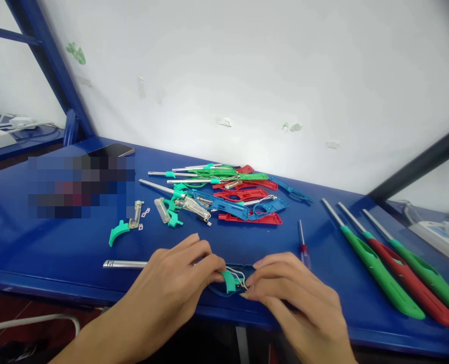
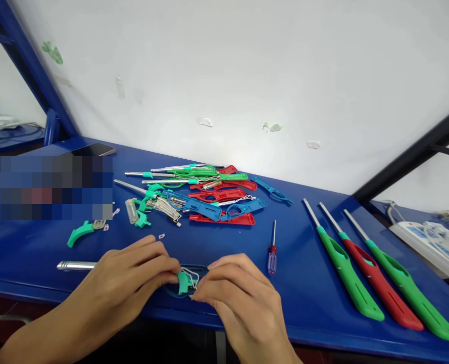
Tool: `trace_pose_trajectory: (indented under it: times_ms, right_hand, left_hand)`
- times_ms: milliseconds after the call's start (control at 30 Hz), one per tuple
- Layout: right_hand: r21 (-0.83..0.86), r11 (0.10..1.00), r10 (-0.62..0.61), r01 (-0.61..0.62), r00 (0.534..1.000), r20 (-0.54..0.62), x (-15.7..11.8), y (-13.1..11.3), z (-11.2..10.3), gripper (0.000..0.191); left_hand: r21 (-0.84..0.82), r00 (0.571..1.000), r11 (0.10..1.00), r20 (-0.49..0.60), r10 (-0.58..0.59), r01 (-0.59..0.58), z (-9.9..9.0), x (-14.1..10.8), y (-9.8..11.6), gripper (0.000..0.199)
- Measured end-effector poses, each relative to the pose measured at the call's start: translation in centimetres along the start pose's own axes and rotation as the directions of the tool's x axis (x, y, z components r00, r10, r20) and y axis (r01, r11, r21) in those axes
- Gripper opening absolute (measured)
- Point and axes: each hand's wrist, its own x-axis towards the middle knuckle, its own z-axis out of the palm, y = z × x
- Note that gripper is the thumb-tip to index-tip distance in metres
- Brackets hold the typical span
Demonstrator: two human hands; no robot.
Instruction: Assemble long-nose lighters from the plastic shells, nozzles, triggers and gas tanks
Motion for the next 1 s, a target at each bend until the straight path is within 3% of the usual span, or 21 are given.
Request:
trace_pose_trajectory:
  times_ms: [500, 767, 1000]
  right_hand:
    - [0.044, 0.999, 0.017, -0.018, 1.0, 0.025, -0.1, 0.0, -0.1, 0.02]
    - [-0.027, 0.999, 0.04, -0.04, 0.999, 0.001, 0.2, -0.1, 0.2, 0.014]
    - [-0.085, 0.994, 0.07, -0.066, 0.997, 0.035, 0.4, -0.3, 0.7, 0.014]
  left_hand:
    - [-0.016, 0.999, 0.999, 0.012, 0.037, -0.036, -0.4, 0.3, 0.5, 0.026]
    - [0.023, 0.998, 0.998, -0.018, 0.054, -0.054, -0.5, 0.4, 0.4, 0.027]
    - [0.018, 0.997, 1.0, 0.079, -0.003, 0.002, -1.4, 0.5, 0.2, 0.032]
